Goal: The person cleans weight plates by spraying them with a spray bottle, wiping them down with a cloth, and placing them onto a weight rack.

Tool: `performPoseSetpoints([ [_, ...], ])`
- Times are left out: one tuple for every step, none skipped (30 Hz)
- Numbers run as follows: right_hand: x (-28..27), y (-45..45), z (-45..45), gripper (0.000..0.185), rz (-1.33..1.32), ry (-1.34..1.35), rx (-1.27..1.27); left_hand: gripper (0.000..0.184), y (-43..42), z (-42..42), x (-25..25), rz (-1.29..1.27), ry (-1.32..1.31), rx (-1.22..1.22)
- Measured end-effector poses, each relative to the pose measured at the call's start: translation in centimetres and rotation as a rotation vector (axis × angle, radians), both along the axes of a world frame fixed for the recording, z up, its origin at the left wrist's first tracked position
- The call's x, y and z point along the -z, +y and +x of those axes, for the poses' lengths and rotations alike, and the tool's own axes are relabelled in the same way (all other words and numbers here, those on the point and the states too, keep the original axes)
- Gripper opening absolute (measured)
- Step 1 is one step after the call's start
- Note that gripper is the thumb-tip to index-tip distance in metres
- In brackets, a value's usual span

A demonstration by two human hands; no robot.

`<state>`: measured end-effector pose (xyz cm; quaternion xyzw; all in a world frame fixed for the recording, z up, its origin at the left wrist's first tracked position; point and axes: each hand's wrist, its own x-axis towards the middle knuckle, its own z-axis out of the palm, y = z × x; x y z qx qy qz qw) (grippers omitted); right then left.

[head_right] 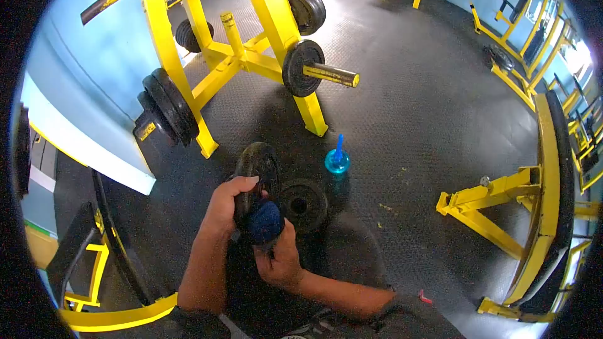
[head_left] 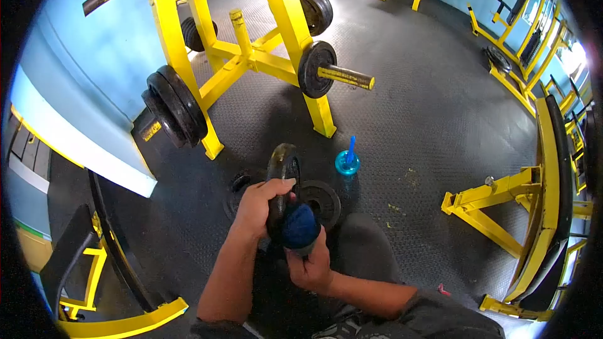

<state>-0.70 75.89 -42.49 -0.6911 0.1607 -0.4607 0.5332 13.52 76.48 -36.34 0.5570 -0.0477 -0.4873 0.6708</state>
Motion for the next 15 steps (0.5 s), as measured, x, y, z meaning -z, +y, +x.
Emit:
performPoseSetpoints([
  [0.1, -0.2, 0.2, 0.031, -0.004, 0.012, -0.006, 0.023, 0.1, -0.2, -0.4, 0.027, -0.021, 0.041],
  [0.1, -0.9, 0.9, 0.029, 0.015, -0.029, 0.036, 0.025, 0.2, -0.4, -0.5, 0.056, -0.044, 0.085],
  [0.1, -1.8, 1.8, 0.027, 0.034, -0.076, 0.080, 0.025, 0.2, -0.5, -0.3, 0.053, -0.040, 0.084],
  [-0.1, -3.3, 2.9, 0.027, 0.033, -0.073, 0.077, 0.028, 0.0, -0.7, 0.0, -0.062, 0.032, 0.013],
  [-0.4, -4.9, 4.1, 0.027, 0.088, -0.026, 0.087, 0.031, -0.1, -1.0, 0.0, -0.177, 0.103, -0.062],
  [-0.6, -5.7, 4.6, 0.027, 0.143, 0.019, 0.098, 0.031, -0.3, -1.3, -0.3, -0.178, 0.102, -0.065],
  [-0.7, -5.7, 4.4, 0.027, 0.140, 0.017, 0.095, 0.037, -0.5, -1.7, -0.8, -0.219, 0.117, -0.087],
  [-1.1, -5.5, 4.2, 0.026, 0.020, -0.019, 0.113, 0.043, -0.7, -1.8, -1.3, -0.263, 0.131, -0.105],
  [-1.5, -5.2, 3.9, 0.026, -0.102, -0.052, 0.128, 0.043, -0.6, -1.5, -1.4, -0.272, 0.130, -0.106],
  [-2.2, -4.0, 3.0, 0.029, -0.165, -0.112, 0.134, 0.047, -0.4, -1.1, -1.3, -0.214, 0.142, -0.038],
  [-2.4, -4.0, 2.7, 0.029, -0.175, -0.107, 0.123, 0.052, -0.2, -0.9, -1.1, -0.156, 0.156, 0.027],
  [-2.5, -4.2, 2.1, 0.031, -0.413, -0.068, 0.096, 0.052, -0.1, -0.6, -0.6, -0.163, 0.163, 0.018],
  [-2.8, -4.5, 1.7, 0.032, -0.647, -0.029, 0.072, 0.056, -0.1, -0.3, 0.2, -0.140, 0.245, 0.011],
  [-3.1, -5.6, 2.1, 0.034, -0.711, 0.038, 0.052, 0.060, -0.2, -0.2, 0.8, -0.111, 0.327, 0.010],
  [-3.5, -6.9, 2.7, 0.034, -0.704, 0.045, 0.058, 0.060, -0.3, -0.6, 0.6, -0.103, 0.331, 0.016],
])
